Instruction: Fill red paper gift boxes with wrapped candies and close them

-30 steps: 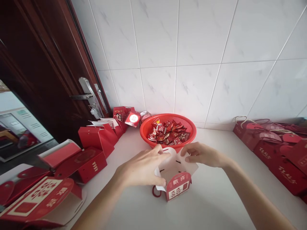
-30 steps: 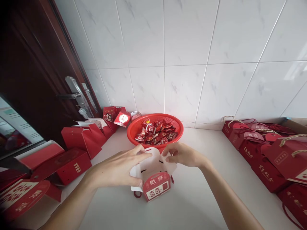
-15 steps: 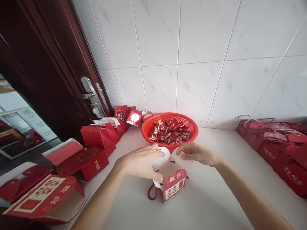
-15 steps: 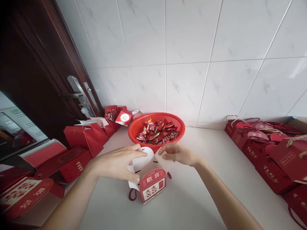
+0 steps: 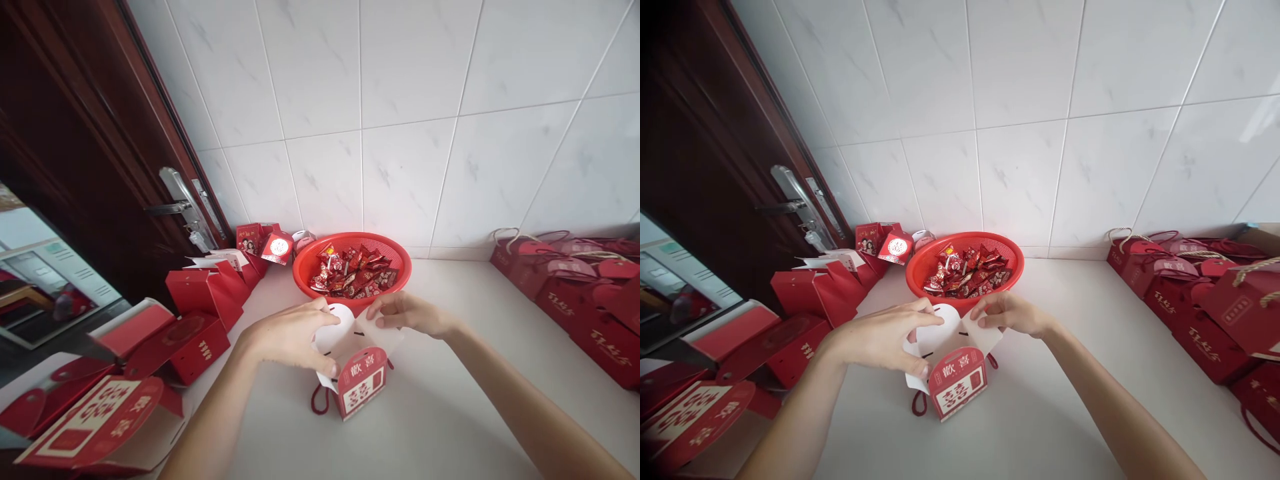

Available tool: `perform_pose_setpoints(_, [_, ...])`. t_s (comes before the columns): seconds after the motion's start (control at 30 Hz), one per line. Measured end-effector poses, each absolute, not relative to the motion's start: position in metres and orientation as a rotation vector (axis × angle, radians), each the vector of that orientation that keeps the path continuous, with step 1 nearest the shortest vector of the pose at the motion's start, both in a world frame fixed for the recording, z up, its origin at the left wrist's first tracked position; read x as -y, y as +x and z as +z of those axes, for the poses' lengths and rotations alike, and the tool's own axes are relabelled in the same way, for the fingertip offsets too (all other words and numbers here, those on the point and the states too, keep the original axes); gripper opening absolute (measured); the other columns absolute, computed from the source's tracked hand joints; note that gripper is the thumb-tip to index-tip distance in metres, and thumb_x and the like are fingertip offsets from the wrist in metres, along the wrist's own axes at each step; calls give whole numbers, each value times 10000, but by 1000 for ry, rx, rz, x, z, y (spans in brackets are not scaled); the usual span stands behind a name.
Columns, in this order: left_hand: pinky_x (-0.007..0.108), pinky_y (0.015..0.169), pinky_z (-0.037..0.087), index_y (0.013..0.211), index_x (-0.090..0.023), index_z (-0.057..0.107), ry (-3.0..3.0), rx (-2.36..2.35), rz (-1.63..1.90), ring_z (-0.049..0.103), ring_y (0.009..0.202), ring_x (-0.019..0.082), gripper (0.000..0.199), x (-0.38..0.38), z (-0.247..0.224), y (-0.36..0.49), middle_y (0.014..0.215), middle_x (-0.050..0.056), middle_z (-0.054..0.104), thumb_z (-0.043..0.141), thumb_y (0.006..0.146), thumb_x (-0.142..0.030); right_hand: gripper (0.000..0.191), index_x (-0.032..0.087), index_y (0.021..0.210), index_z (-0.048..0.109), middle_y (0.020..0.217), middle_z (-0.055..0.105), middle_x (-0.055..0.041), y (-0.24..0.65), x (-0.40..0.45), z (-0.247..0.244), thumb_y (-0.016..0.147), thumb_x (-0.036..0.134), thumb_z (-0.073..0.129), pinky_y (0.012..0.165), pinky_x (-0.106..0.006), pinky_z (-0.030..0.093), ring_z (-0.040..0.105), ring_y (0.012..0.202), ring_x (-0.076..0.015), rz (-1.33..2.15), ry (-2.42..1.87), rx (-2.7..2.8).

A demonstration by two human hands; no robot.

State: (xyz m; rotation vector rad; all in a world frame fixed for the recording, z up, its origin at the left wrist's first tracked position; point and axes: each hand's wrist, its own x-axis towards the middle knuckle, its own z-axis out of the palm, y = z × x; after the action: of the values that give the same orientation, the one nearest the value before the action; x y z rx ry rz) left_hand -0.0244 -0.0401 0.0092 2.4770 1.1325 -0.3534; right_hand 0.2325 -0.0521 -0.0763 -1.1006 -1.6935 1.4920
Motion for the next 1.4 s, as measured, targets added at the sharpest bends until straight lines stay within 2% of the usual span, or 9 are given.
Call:
perform_pose_setpoints(0.3, [273,739,441,1199,-257,652,2508,-1148,-304,607,965,225,501,41,6,-28,1103,40,575,647,772,-518,400,202,972,742,992,708,-51,232,54,-74,777,551,735,639,-265,463,593,794,-155,1394,-1029,1759])
perform_pose_setpoints(0.43, [291,824,461,1305,-312,607,2568,-1014,-155,624,967,207,474,40,5,-27,1161,24,629,603,859,-473,431,178,923,724,828,683,-37,234,58,-64,824,594,677,637,-283,499,591,676,-134,1298,-1020,1750])
perform_pose_setpoints(0.53, [279,798,476,1286,-328,631,2591,-888,-48,644,936,189,411,39,5,-25,1136,5,674,590,895,-448,437,173,825,682,689,626,-13,237,58,-59,812,610,680,626,-291,496,576,613,-133,1122,-1069,1625])
perform_pose_setpoints(0.7, [290,817,521,1158,-243,711,2484,-929,322,671,908,185,337,25,2,-27,1023,25,736,583,911,-433,418,183,777,657,719,641,-27,240,52,-63,780,598,699,686,-318,511,574,666,-154,854,-1117,1433])
perform_pose_setpoints(0.83, [334,916,532,1101,-204,722,2349,-984,561,679,1002,210,328,-19,-9,-29,1108,51,745,604,881,-417,369,186,776,652,756,670,-43,241,45,-73,758,551,708,722,-339,514,601,731,-183,780,-1128,1388])
perform_pose_setpoints(1.1, [338,965,505,1085,-186,721,2411,-1011,196,670,1074,242,314,-104,-43,12,1154,72,739,589,846,-342,346,188,786,656,668,649,-26,240,19,-61,717,520,727,663,-338,503,583,632,-169,801,-1088,1332])
perform_pose_setpoints(1.17, [338,962,497,1165,-180,698,2430,-973,109,665,1086,263,424,-107,-48,30,1186,87,724,653,812,-412,331,191,785,651,644,645,-21,238,6,-54,688,497,735,652,-331,498,576,612,-164,794,-1068,1235])
perform_pose_setpoints(1.3, [422,1032,438,1423,-222,513,2533,-1001,-93,542,1273,368,892,-110,-51,58,1428,149,555,751,668,-633,284,207,749,622,667,654,-18,235,-23,-50,604,412,754,655,-313,508,584,616,-152,792,-1027,917])
perform_pose_setpoints(1.4, [454,1051,415,1461,-246,447,2585,-1106,-267,437,1371,406,998,-121,-49,67,1532,182,421,770,617,-669,290,217,720,587,669,654,-25,234,-41,-57,576,424,731,599,-308,501,583,593,-155,799,-1021,810])
